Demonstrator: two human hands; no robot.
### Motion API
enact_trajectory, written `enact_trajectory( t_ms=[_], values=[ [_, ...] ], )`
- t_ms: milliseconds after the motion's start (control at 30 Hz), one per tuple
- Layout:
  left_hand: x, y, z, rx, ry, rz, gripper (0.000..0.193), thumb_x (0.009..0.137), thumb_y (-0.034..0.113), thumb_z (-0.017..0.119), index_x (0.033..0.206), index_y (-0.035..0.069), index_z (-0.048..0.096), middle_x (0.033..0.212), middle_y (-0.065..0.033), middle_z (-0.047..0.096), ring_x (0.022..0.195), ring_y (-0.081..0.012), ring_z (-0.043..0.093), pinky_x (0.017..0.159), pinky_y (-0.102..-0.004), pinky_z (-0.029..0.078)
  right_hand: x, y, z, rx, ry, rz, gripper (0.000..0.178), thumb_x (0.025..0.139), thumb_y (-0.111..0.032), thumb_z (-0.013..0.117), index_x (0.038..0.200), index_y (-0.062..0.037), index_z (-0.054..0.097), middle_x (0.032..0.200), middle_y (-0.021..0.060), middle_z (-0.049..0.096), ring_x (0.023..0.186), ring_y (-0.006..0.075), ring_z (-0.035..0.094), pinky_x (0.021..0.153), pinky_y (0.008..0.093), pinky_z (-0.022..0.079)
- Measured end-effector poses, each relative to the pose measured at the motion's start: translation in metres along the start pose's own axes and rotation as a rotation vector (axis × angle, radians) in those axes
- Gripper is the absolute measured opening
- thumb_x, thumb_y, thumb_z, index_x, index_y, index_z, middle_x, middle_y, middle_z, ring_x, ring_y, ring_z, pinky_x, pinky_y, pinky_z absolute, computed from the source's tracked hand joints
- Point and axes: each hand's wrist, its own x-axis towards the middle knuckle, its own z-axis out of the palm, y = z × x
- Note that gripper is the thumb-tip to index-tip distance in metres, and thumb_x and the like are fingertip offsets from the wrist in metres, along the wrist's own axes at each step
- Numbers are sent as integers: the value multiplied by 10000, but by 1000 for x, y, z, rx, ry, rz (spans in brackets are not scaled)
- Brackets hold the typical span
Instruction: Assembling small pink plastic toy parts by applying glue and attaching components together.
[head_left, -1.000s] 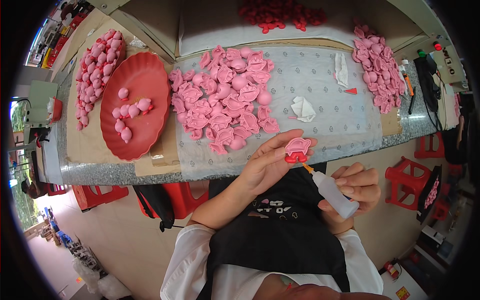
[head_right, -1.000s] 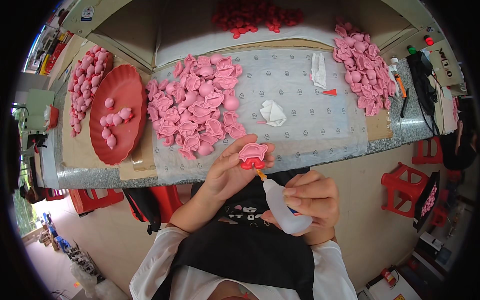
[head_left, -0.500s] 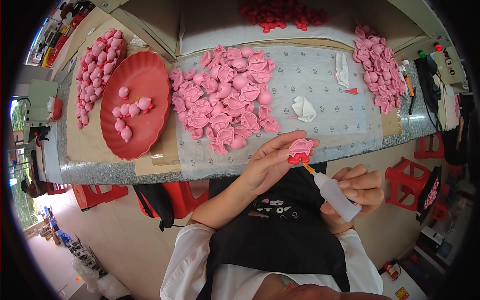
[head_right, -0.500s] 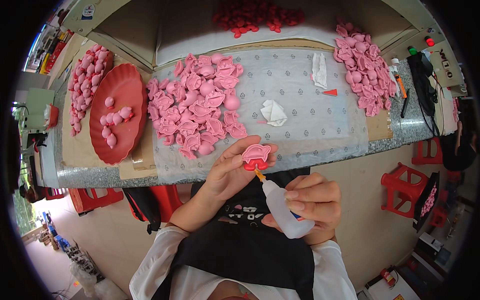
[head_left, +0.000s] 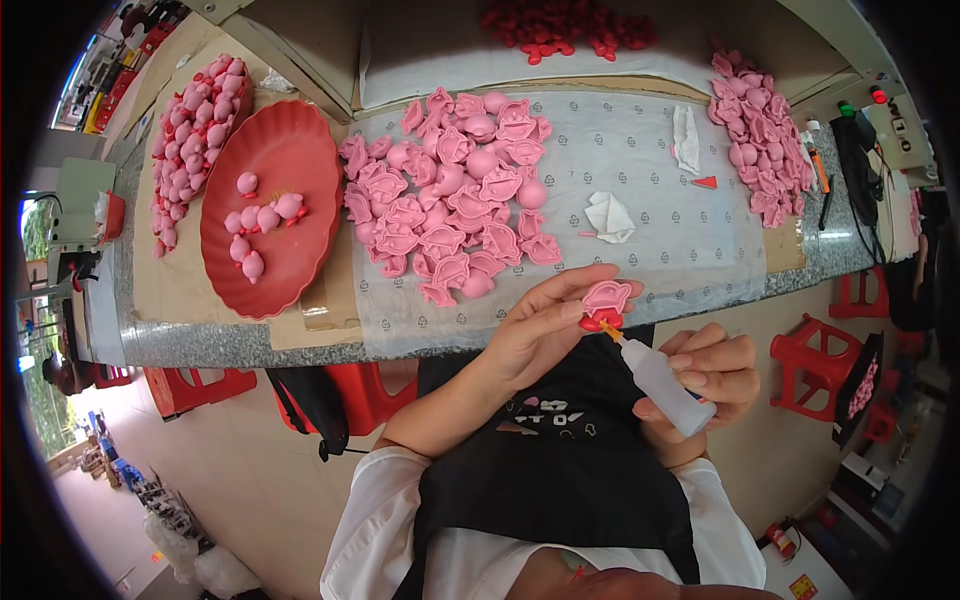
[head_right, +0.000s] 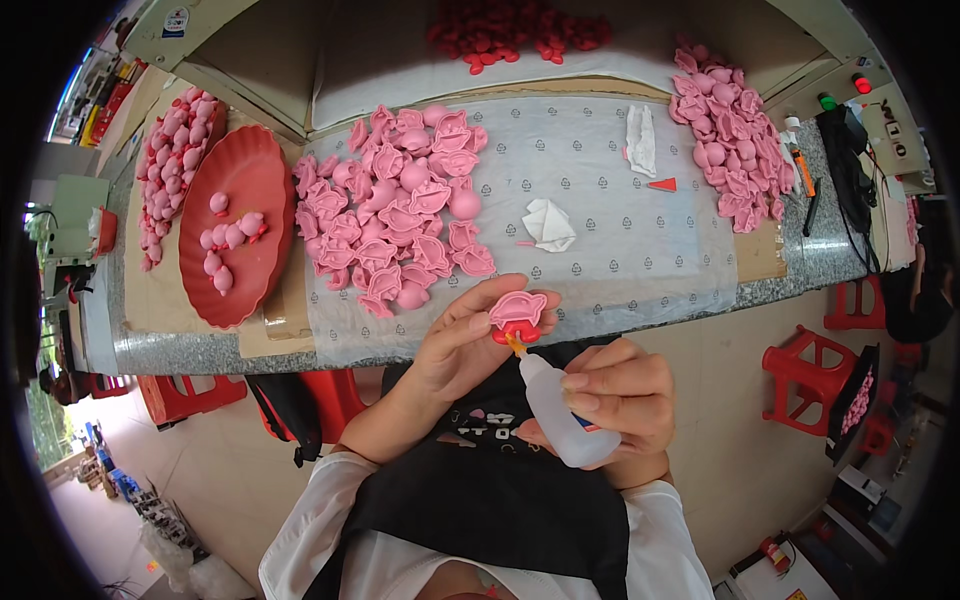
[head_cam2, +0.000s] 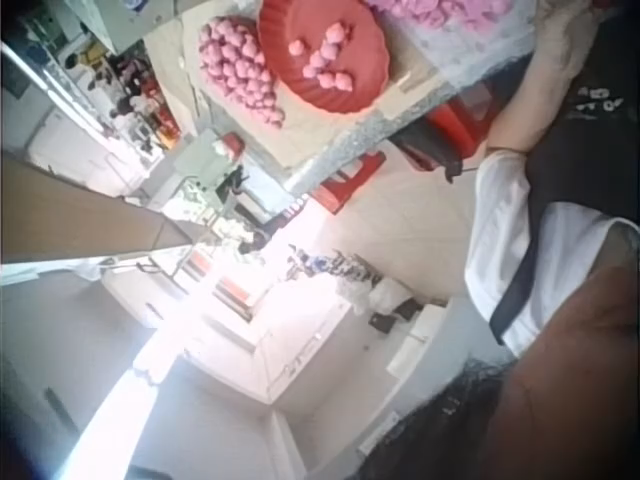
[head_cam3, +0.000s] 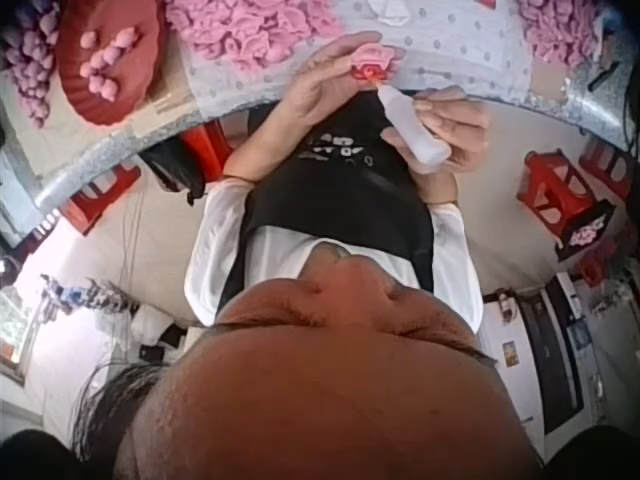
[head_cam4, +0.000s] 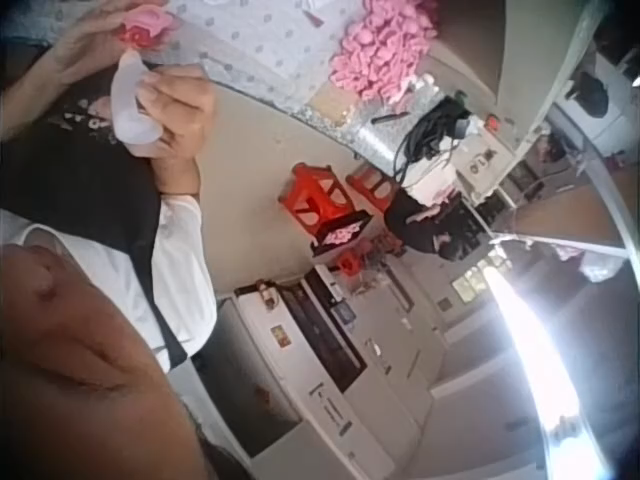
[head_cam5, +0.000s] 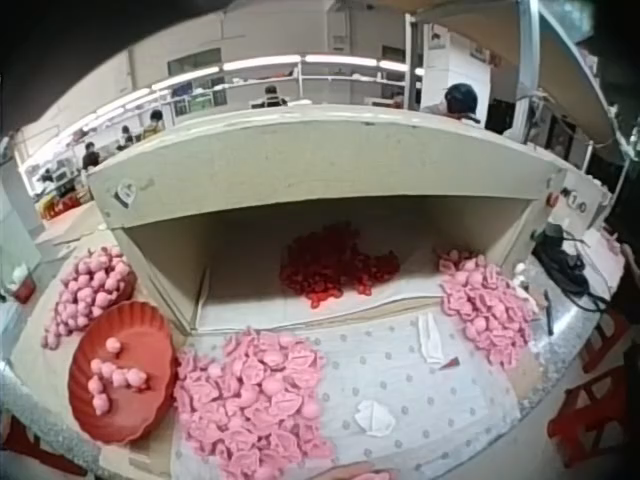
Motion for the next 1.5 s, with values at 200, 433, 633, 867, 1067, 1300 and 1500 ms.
enact_trajectory(
  t_ms=[200, 433, 633, 867, 1067, 1300, 1500],
  values=[
    [0, -1, 0, -7, -5, -8, 393, 792, 173, 465, 1165, 71, 393, 1167, -224, 384, 1053, -272, 421, 931, -388, 270, 1, 0, -1, -13, 9, -13, 528, 408, -28, 797, 852, -65, 515, 830, 72, 491, 632, 152, 488, 501, 242, 472],
    [0, -2, 0, 3, -11, 6, 391, 792, 170, 464, 1163, 69, 395, 1163, -224, 389, 1058, -267, 414, 931, -383, 271, 5, 5, 3, -128, 3, -102, 448, 498, -122, 774, 791, -61, 441, 739, 56, 445, 531, 112, 416, 424, 182, 394],
    [2, -3, 0, 2, -10, -7, 396, 789, 167, 469, 1165, 70, 392, 1159, -219, 394, 1054, -267, 418, 929, -377, 274, 3, 4, 1, -130, -15, -92, 444, 500, -124, 775, 787, -62, 442, 741, 57, 446, 530, 109, 417, 413, 182, 389],
    [-1, -1, -6, 11, 13, 15, 408, 774, 186, 495, 1156, 81, 401, 1148, -207, 409, 1021, -290, 435, 912, -403, 288, 6, 10, -24, -99, 180, -54, 433, 546, -96, 738, 845, -57, 428, 812, 80, 462, 608, 145, 485, 483, 244, 462],
    [-5, 10, -14, -85, 1, 154, 396, 790, 148, 469, 1165, 55, 386, 1153, -225, 397, 1042, -299, 423, 916, -406, 289, 27, 31, -87, -124, 339, 286, 239, 678, -22, 562, 839, -41, 386, 848, 105, 462, 680, 194, 529, 526, 277, 494],
    [1, 9, -9, -75, 47, 158, 402, 787, 147, 477, 1165, 48, 382, 1148, -233, 396, 1029, -306, 430, 915, -397, 294, 65, 102, -139, -1223, 124, 247, 228, 680, -33, 560, 846, -45, 404, 729, 114, 517, 670, 229, 547, 548, 321, 442],
    [-1, 10, -8, -88, 49, 143, 397, 787, 149, 477, 1160, 46, 388, 1148, -231, 398, 1028, -304, 432, 915, -395, 293, 73, 125, -135, -1519, -13, 217, 221, 641, -49, 606, 828, -59, 489, 661, 97, 511, 636, 200, 537, 534, 296, 403]
  ],
)
